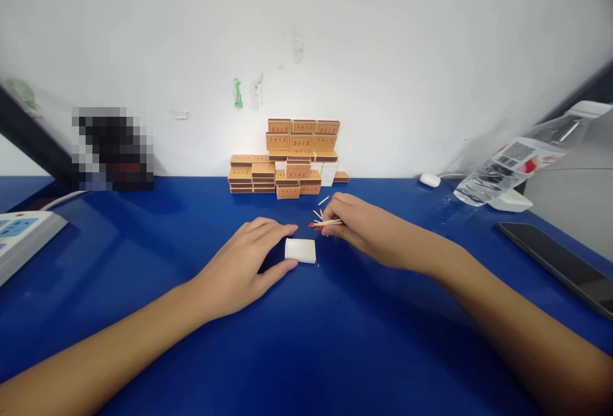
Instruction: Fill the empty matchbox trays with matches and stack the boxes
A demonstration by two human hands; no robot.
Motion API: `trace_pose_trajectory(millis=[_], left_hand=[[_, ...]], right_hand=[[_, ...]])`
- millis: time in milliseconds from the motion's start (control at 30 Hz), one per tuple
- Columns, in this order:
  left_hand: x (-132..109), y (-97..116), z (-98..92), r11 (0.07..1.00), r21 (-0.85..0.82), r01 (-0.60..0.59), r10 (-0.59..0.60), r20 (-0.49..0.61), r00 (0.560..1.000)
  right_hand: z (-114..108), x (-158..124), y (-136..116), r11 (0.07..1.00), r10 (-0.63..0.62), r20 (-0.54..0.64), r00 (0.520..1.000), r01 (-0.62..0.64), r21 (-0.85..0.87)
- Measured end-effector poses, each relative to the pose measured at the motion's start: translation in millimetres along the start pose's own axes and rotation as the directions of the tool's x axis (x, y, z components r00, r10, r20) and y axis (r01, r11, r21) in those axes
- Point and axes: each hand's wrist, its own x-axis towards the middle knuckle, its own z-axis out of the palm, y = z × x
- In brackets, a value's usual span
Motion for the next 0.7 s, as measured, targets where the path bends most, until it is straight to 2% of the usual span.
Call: trace_pose_trajectory(millis=[67,167,300,367,433,567,700], left_hand=[[0.4,-0.2,0.6,1.0,-0.014,0.014,-0.014,-0.003,1.0],[0.5,-0.1,1.6,1.0,-0.027,0.009,-0.009,-0.007,1.0],[0.1,-0.1,2.7,1.0,-0.027,-0.011,0.01,-0.028,1.0],[0.1,-0.5,3.0,0.999,-0.025,-0.021,0.02,-0.034,0.999],[0.2,-0.9,3.0,1.0,-0.022,-0.022,0.021,-0.031,0.999],[0.1,-1.0,1.9,1.0,-0.018,-0.008,0.008,-0.023,1.0],[-0.6,-0.1,0.6,1.0,-0.007,-0.007,0.007,-0.02,1.0]], right_hand=[[5.3,-0.3,-8.7,0.999,-0.031,0.011,0.999,0.032,-0.024],[16.8,0.4,-18.0,0.987,-0.058,0.019,0.998,0.061,-0.147],[32.1,3.3,-27.2,0.924,-0.137,0.023,0.99,0.136,-0.358],[35.3,4.3,-29.9,0.904,-0.172,0.012,0.985,0.163,-0.394],[33.6,4.1,-29.8,0.927,-0.161,-0.005,0.987,0.15,-0.344],[19.6,1.3,-20.2,0.99,-0.064,-0.035,0.997,0.059,-0.13],[7.6,-1.3,-10.1,0.998,0.023,0.034,0.999,-0.021,-0.065]])
